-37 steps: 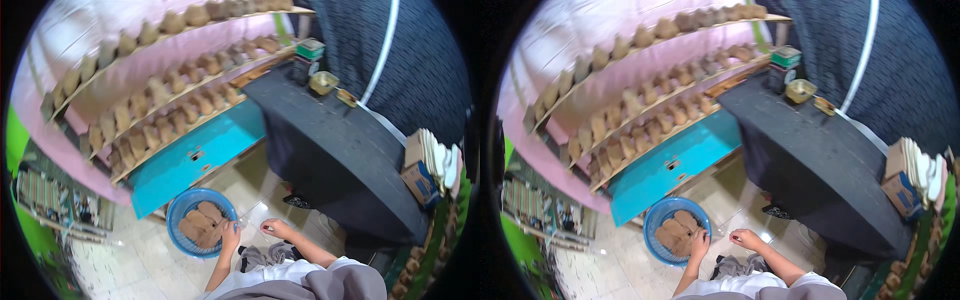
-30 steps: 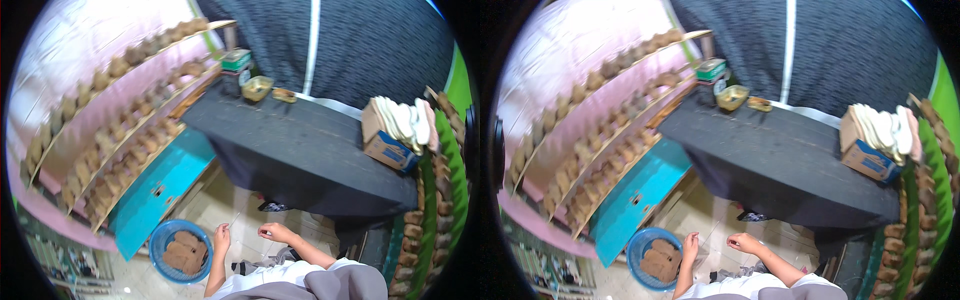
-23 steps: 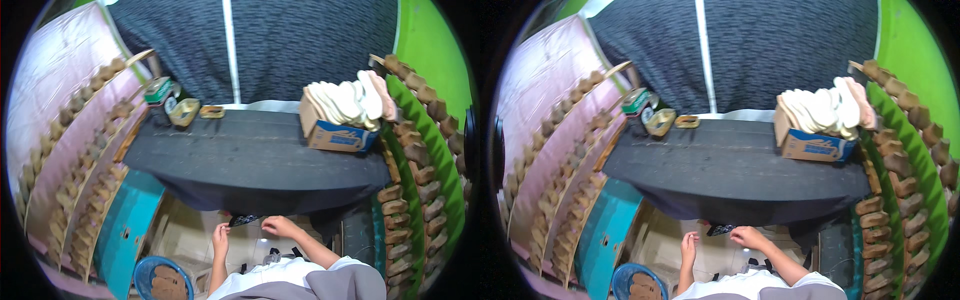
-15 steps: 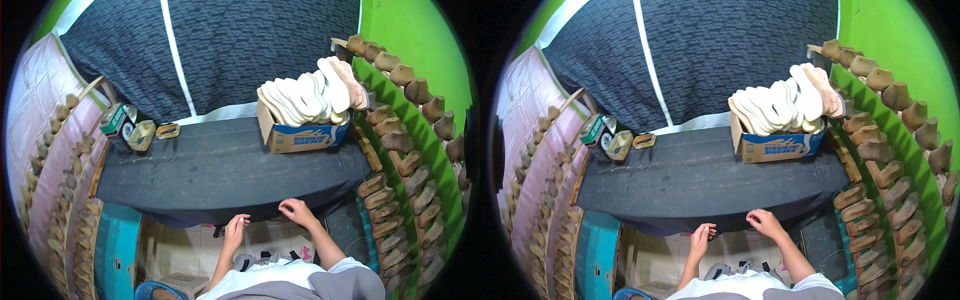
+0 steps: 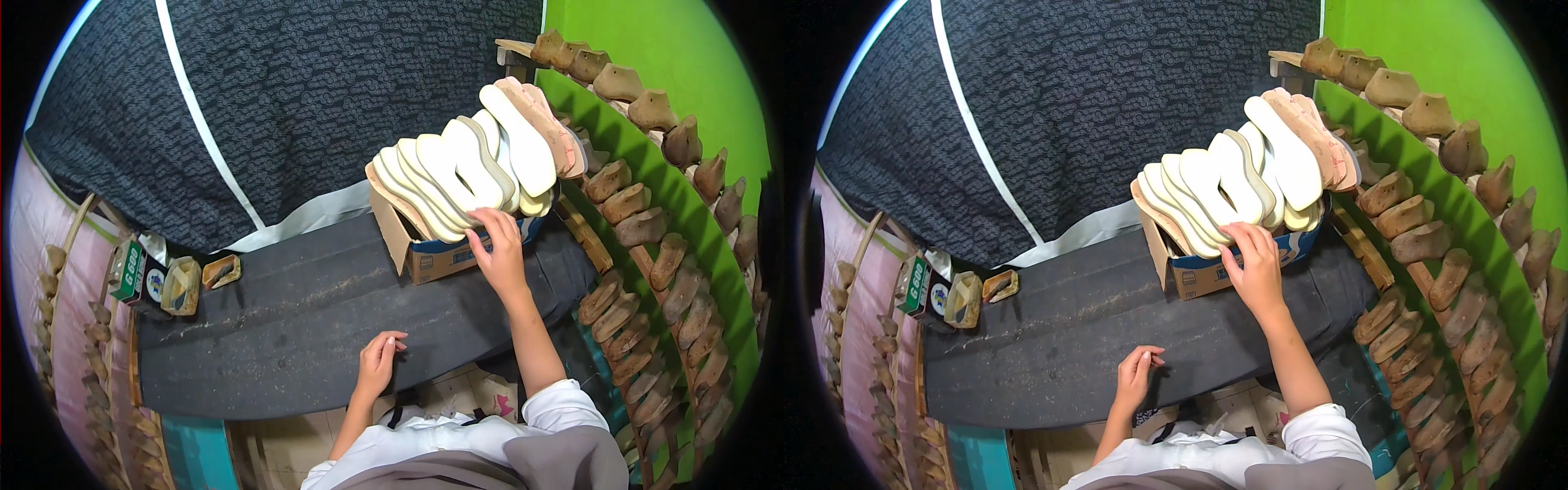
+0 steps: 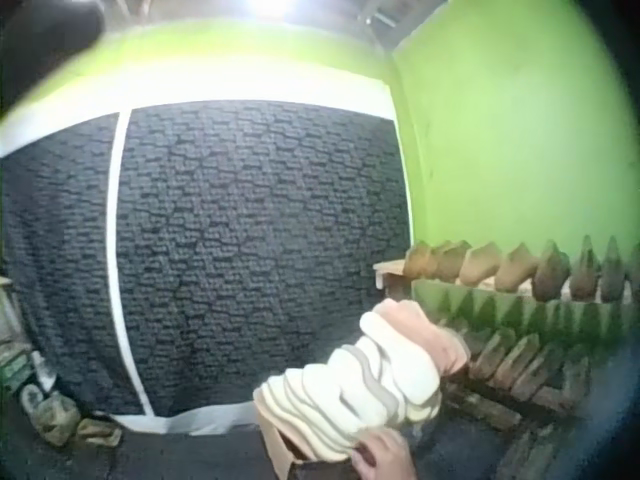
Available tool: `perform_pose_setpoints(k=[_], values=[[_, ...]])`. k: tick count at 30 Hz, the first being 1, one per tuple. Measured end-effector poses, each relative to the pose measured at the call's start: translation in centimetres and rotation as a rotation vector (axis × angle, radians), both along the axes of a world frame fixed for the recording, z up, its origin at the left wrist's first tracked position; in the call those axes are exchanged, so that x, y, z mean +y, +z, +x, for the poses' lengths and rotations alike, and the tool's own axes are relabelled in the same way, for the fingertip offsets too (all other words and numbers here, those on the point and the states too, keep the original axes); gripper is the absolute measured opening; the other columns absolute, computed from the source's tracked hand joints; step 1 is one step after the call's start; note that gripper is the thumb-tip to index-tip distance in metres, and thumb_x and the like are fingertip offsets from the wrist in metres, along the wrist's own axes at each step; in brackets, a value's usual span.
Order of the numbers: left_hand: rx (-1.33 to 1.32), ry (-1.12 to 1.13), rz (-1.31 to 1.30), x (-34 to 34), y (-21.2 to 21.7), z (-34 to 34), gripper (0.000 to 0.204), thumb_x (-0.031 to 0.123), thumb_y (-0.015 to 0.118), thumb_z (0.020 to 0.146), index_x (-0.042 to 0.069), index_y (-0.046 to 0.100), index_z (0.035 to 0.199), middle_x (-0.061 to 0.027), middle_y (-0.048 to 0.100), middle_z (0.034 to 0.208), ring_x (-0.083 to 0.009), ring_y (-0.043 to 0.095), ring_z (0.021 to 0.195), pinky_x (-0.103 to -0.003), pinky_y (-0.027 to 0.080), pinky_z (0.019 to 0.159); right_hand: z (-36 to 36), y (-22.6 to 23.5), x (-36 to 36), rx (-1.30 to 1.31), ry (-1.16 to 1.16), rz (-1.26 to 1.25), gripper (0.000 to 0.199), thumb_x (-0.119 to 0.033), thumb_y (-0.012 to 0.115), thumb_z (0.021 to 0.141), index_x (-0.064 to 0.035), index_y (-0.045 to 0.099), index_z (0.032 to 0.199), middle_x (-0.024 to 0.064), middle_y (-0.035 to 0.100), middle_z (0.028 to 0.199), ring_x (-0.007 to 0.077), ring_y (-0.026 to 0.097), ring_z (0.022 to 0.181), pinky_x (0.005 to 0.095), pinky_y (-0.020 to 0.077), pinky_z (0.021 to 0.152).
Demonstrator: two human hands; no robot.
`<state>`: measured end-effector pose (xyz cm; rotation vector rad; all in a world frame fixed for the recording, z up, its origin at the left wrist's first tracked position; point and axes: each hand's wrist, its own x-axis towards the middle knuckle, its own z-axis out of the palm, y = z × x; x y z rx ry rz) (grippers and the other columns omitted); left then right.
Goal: Applying glue to the underside of a shoe sole using a brush.
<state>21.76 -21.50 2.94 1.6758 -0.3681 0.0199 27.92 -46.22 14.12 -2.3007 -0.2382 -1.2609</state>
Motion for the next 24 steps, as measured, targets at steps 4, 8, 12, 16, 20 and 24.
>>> perform_pose_setpoints(k=[4, 8, 12, 16, 20, 24], values=[[0.009, -0.049, 0.018, 1.0, 0.3, 3.3, 0.024, 0.012, 0.040, 0.092, 0.000, 0.061, 0.095, -0.0091, 0.061, 0.079, -0.0151, 0.060, 0.072, -0.026, 0.047, 0.068, 2.6, 0.1, 0.5, 0.099, -0.149, -0.041, 0.032, -0.016, 0.065, 0.077, -0.0056, 0.058, 0.107, 0.0088, 0.056, 0.109, 0.0276, 0.051, 0.102, 0.0377, 0.0393, 0.085], [0.005, -0.097, 0.067, 2.0, 0.5, 5.4, 0.024, 0.012, 0.041, 0.092, 0.000, 0.061, 0.096, -0.0087, 0.061, 0.077, -0.0146, 0.059, 0.072, -0.026, 0.046, 0.068, 3.9, -0.2, 0.8, 0.166, -0.255, -0.059, 0.032, -0.018, 0.064, 0.079, -0.0051, 0.058, 0.107, 0.0083, 0.060, 0.101, 0.0263, 0.053, 0.099, 0.0376, 0.0387, 0.086], [0.004, -0.084, 0.047, 2.5, 0.5, 5.9, 0.024, 0.012, 0.041, 0.092, 0.001, 0.061, 0.096, -0.0085, 0.061, 0.076, -0.0142, 0.058, 0.070, -0.025, 0.045, 0.066, 4.8, -0.6, 0.6, 0.023, -0.250, -0.036, 0.021, -0.011, 0.063, 0.079, -0.0022, 0.062, 0.098, 0.0114, 0.063, 0.089, 0.0271, 0.058, 0.088, 0.0362, 0.0448, 0.076], [0.027, -0.073, 0.045, 3.1, -0.3, 5.8, 0.024, 0.011, 0.041, 0.092, 0.001, 0.061, 0.096, -0.0083, 0.061, 0.075, -0.0141, 0.058, 0.070, -0.025, 0.045, 0.065, 4.8, 0.5, 0.3, -0.084, -0.266, 0.077, 0.018, -0.006, 0.061, 0.081, 0.0004, 0.062, 0.098, 0.0143, 0.063, 0.084, 0.0307, 0.060, 0.079, 0.0360, 0.0467, 0.070], [0.032, -0.021, 0.038, 3.5, -0.3, 4.8, 0.023, 0.011, 0.041, 0.092, 0.001, 0.061, 0.096, -0.0079, 0.061, 0.074, -0.0141, 0.058, 0.069, -0.025, 0.045, 0.065, 3.7, 0.9, 0.5, -0.190, -0.305, 0.199, 0.019, -0.007, 0.060, 0.084, 0.0011, 0.061, 0.101, 0.0160, 0.063, 0.084, 0.0262, 0.062, 0.075, 0.0325, 0.0468, 0.067], [0.047, 0.060, 0.020, 4.1, -0.6, 3.3, 0.023, 0.011, 0.041, 0.092, 0.000, 0.061, 0.095, -0.0079, 0.060, 0.073, -0.0135, 0.058, 0.069, -0.025, 0.045, 0.065, 1.5, -1.1, 2.0, -0.024, 0.228, 0.980, 0.026, -0.014, 0.056, 0.089, 0.0061, 0.057, 0.106, 0.0088, 0.064, 0.088, 0.0127, 0.059, 0.073, 0.0257, 0.0459, 0.060]])
